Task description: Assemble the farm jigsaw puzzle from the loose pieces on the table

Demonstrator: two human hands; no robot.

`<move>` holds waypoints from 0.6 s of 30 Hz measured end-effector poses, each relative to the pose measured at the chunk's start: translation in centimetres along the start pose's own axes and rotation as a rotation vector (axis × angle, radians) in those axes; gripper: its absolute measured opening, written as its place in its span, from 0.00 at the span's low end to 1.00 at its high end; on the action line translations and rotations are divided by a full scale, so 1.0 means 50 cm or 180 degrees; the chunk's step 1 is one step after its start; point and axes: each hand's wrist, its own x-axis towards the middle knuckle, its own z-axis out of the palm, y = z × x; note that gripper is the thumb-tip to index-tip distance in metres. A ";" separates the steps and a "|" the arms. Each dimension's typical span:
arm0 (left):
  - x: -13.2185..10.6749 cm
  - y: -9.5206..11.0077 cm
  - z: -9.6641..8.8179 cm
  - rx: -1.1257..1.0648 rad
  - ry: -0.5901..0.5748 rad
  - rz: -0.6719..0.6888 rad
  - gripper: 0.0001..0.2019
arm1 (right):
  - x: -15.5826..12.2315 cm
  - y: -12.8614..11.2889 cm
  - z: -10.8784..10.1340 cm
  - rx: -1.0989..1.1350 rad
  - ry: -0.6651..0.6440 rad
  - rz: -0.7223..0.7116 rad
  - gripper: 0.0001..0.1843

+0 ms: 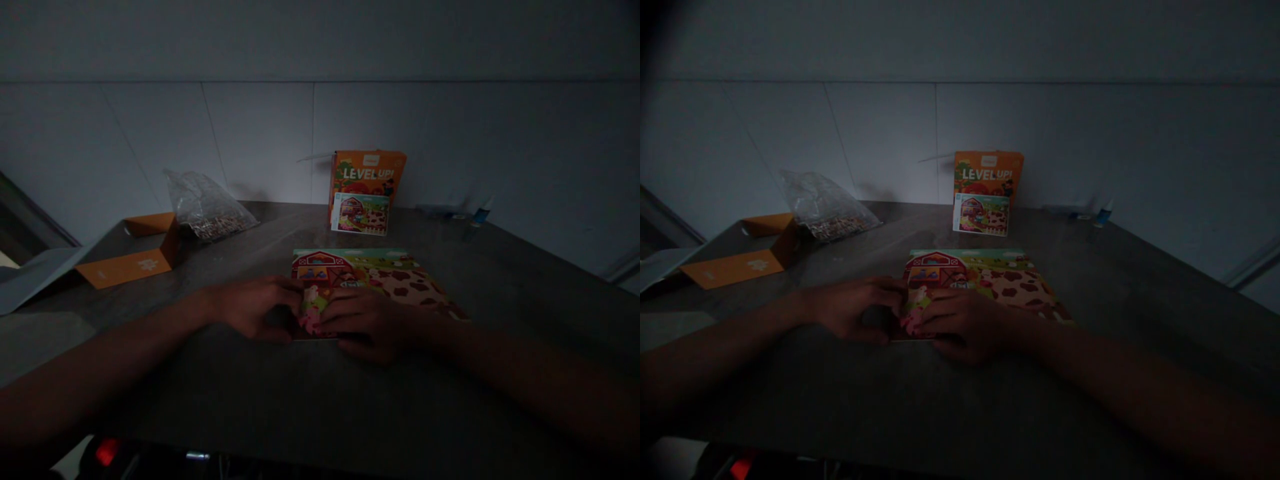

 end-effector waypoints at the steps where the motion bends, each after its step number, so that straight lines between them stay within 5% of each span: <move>1: -0.001 -0.001 0.000 0.0015 -0.0014 -0.0020 0.09 | 0.000 0.000 0.000 0.0023 0.0002 0.0002 0.20; 8: 0.001 -0.002 0.015 0.0235 0.0152 -0.0025 0.11 | -0.001 -0.001 -0.001 -0.0023 -0.0120 0.0319 0.16; 11: 0.013 0.001 0.039 0.0489 0.0352 -0.0295 0.24 | 0.001 0.003 0.001 0.0085 -0.0144 0.0781 0.14; 14: 0.023 -0.009 0.060 0.0666 0.0124 -0.0752 0.42 | -0.003 0.019 0.007 -0.0040 -0.0191 0.1282 0.19; 18: 0.024 -0.039 0.064 0.0914 -0.0202 -0.1240 0.43 | -0.026 0.061 0.006 -0.0398 -0.0511 0.1727 0.31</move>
